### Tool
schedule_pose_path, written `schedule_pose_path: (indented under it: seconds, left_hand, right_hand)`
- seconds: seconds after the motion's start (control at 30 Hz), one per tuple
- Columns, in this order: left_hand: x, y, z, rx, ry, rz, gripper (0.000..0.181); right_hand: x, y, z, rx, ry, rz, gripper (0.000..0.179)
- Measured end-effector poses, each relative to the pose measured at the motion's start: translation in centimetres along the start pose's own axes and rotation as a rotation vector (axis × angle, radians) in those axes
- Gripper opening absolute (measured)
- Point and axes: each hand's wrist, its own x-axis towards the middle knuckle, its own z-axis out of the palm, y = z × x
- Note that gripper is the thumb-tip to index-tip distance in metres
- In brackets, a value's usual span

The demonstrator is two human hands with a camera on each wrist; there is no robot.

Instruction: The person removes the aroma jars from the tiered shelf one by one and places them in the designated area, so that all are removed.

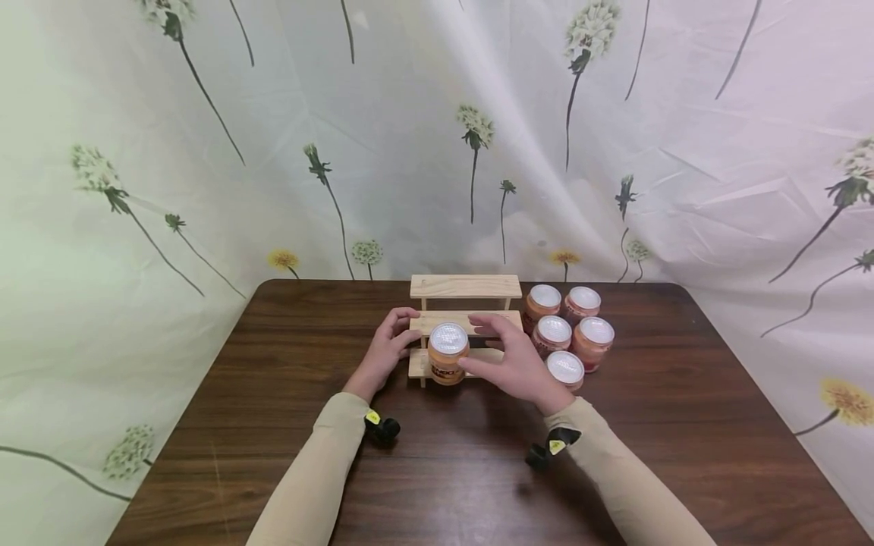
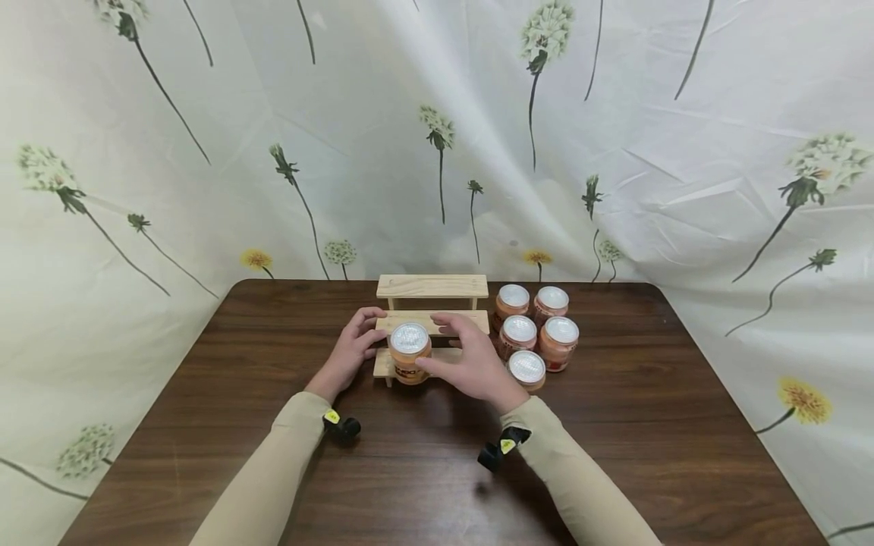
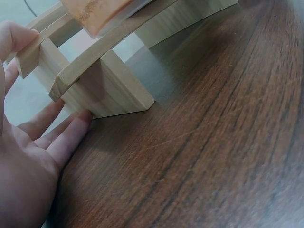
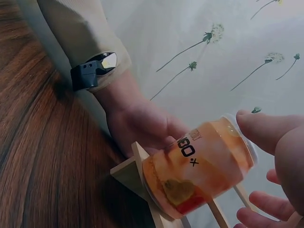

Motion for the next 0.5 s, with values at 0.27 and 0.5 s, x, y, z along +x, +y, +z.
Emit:
schedule_pose_path:
  seconds: [0.27, 0.5]
  left_hand:
    - [0.1, 0.1, 0.0, -0.014, -0.004, 0.001, 0.037]
    - [0.0, 0.1, 0.1, -0.013, -0.003, -0.007, 0.039]
  right_hand:
    - [0.7, -0.3, 0.9, 0.023, -0.032, -0.01, 0.075]
    - [0.7, 0.0, 1.8, 0.048, -0.033, -0.023, 0.074]
